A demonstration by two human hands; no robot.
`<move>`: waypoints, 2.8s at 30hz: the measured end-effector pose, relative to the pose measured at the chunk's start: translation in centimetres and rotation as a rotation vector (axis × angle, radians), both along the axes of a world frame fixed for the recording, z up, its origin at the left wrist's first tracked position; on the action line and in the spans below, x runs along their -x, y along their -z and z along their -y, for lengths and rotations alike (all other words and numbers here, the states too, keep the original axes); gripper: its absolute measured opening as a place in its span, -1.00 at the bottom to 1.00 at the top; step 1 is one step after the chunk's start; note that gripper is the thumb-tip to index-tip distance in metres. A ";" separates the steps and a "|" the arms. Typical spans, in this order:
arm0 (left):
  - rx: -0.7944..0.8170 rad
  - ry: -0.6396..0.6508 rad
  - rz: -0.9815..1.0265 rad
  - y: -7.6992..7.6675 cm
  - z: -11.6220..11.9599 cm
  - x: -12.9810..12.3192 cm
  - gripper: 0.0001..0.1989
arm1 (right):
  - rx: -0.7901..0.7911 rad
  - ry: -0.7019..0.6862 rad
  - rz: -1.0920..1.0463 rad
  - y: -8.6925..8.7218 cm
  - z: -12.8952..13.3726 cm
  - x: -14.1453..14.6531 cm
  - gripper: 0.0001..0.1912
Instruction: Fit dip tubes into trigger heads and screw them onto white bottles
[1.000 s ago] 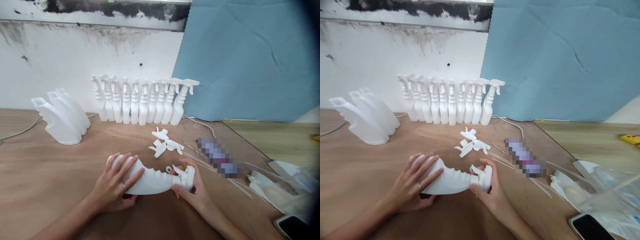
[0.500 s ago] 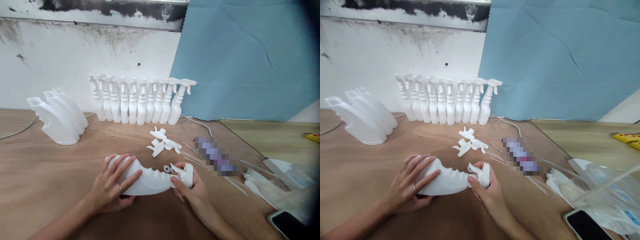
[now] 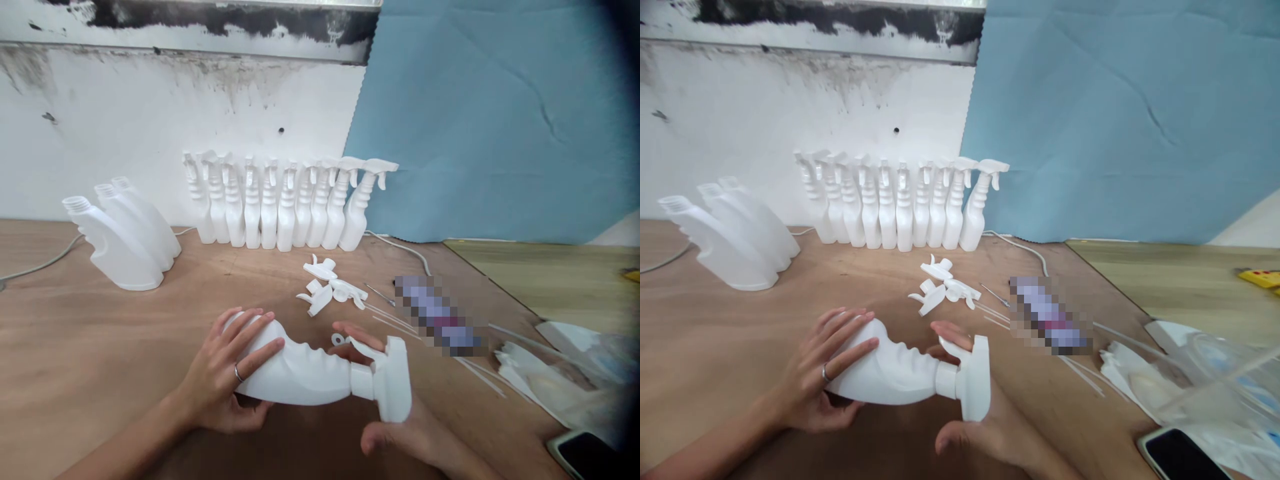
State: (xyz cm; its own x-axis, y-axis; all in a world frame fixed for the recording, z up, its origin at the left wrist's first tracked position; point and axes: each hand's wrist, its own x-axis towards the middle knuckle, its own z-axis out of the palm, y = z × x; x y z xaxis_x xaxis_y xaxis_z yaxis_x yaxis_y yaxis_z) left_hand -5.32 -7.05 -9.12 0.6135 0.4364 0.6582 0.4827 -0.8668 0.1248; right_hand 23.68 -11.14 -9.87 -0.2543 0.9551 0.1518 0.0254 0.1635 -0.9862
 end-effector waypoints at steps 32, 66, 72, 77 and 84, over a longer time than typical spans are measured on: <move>1.020 0.352 0.563 1.1 2.4 -3.0 -0.34 | -0.101 -0.065 0.262 0.6 0.8 2.4 -0.40; 0.925 -0.052 0.433 2.4 -1.1 -4.2 -0.81 | -0.294 0.971 0.799 0.4 -18.7 -6.6 -0.48; 0.758 -0.192 0.349 2.4 -5.5 -7.0 -0.76 | -0.419 1.040 0.705 0.3 -17.5 -6.1 -0.37; 0.668 -0.340 0.257 2.8 -8.7 -9.5 -0.48 | -0.614 0.743 0.710 0.2 -10.0 -3.2 -0.87; 0.684 -0.250 0.191 2.9 -10.0 -10.1 -0.56 | -0.672 0.219 0.881 1.1 -3.6 -0.6 -0.87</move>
State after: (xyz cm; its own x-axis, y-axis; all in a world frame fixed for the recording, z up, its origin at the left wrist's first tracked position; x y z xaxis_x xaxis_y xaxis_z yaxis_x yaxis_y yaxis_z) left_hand 4.75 2.94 -12.04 0.3452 0.8974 0.2750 0.5710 -0.4333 0.6973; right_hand 24.27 -7.54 -10.97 -0.3636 0.7848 0.5018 0.7622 0.5603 -0.3240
